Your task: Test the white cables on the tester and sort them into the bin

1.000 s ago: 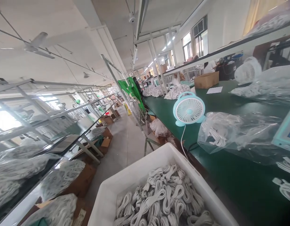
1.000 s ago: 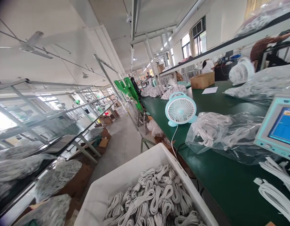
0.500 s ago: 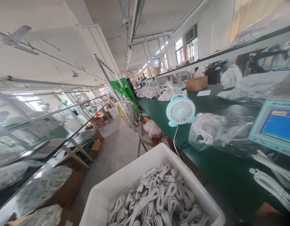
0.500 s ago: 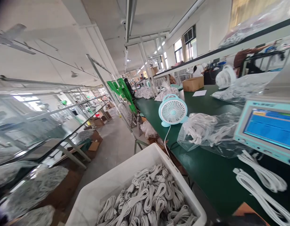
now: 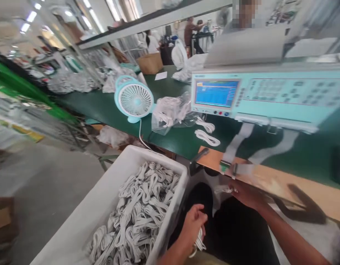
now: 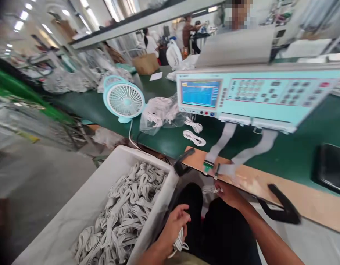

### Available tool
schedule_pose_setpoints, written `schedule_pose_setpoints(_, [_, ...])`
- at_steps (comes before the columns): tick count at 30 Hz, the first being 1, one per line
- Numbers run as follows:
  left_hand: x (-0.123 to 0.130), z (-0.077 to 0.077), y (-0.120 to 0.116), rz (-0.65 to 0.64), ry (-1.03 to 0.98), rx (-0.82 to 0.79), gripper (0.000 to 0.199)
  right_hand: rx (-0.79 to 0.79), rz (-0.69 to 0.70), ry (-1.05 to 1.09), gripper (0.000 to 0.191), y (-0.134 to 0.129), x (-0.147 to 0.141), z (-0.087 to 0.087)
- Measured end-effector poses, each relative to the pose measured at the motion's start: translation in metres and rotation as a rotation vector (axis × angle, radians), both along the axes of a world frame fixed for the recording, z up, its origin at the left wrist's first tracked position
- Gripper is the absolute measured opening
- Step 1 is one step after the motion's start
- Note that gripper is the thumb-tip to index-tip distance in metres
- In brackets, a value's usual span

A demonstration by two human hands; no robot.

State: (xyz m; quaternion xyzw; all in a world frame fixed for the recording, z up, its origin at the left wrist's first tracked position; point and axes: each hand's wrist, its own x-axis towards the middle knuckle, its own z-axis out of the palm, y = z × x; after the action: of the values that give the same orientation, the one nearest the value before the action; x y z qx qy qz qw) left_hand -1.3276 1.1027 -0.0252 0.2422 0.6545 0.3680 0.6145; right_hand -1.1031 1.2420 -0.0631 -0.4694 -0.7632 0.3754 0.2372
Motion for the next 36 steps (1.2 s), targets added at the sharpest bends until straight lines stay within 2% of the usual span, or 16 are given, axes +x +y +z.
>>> schedule_pose_setpoints(2, [0.007,0.006,0.004,-0.064,0.033,0.036,0.059,-0.116,-0.036,0.153,0.022,-0.033,0.019,0.006])
schedule_pose_setpoints(5, [0.014,0.019,0.012,-0.220,0.062,0.109,0.073,-0.236,-0.140,0.456,0.022,-0.079,0.035,0.028])
schedule_pose_setpoints(9, [0.018,0.037,0.019,-0.478,-0.017,0.218,0.073,-0.336,-0.226,0.636,0.023,-0.124,0.040,0.051])
schedule_pose_setpoints(12, [0.016,0.054,0.022,-0.695,-0.004,0.364,0.067,-0.520,-0.237,0.812,0.020,-0.137,0.037,0.051])
schedule_pose_setpoints(14, [0.016,0.065,0.022,-0.787,0.064,0.481,0.053,-0.643,-0.230,0.934,0.018,-0.139,0.031,0.048])
schedule_pose_setpoints(16, [0.017,0.072,0.020,-0.800,0.131,0.552,0.036,-0.734,-0.236,1.012,0.017,-0.138,0.023,0.045])
schedule_pose_setpoints(18, [0.020,0.076,0.017,-0.753,0.163,0.568,0.026,-0.753,-0.260,0.983,0.015,-0.135,0.015,0.044])
schedule_pose_setpoints(20, [0.022,0.078,0.014,-0.720,0.176,0.544,0.023,-0.714,-0.272,0.867,0.014,-0.131,0.007,0.041])
schedule_pose_setpoints(23, [0.023,0.081,0.012,-0.768,0.265,0.517,0.021,-0.614,-0.294,0.704,0.012,-0.124,-0.002,0.032])
schedule_pose_setpoints(25, [0.022,0.082,0.013,-0.812,0.346,0.567,0.016,-0.555,-0.290,0.625,0.014,-0.121,-0.006,0.027])
schedule_pose_setpoints(27, [0.021,0.081,0.015,-0.802,0.371,0.625,0.017,-0.483,-0.269,0.548,0.017,-0.121,-0.010,0.026])
schedule_pose_setpoints(29, [0.021,0.076,0.019,-0.717,0.354,0.604,0.026,-0.290,-0.306,0.436,0.020,-0.124,-0.016,0.030])
schedule_pose_setpoints(31, [0.022,0.070,0.021,-0.606,0.328,0.524,0.031,0.022,-0.343,0.298,0.023,-0.129,-0.021,0.038])
schedule_pose_setpoints(33, [0.024,0.064,0.023,-0.542,0.297,0.454,0.031,0.296,-0.242,0.219,0.026,-0.133,-0.026,0.047])
schedule_pose_setpoints(36, [0.024,0.058,0.026,-0.503,0.235,0.378,0.031,0.427,0.028,0.234,0.028,-0.135,-0.028,0.057])
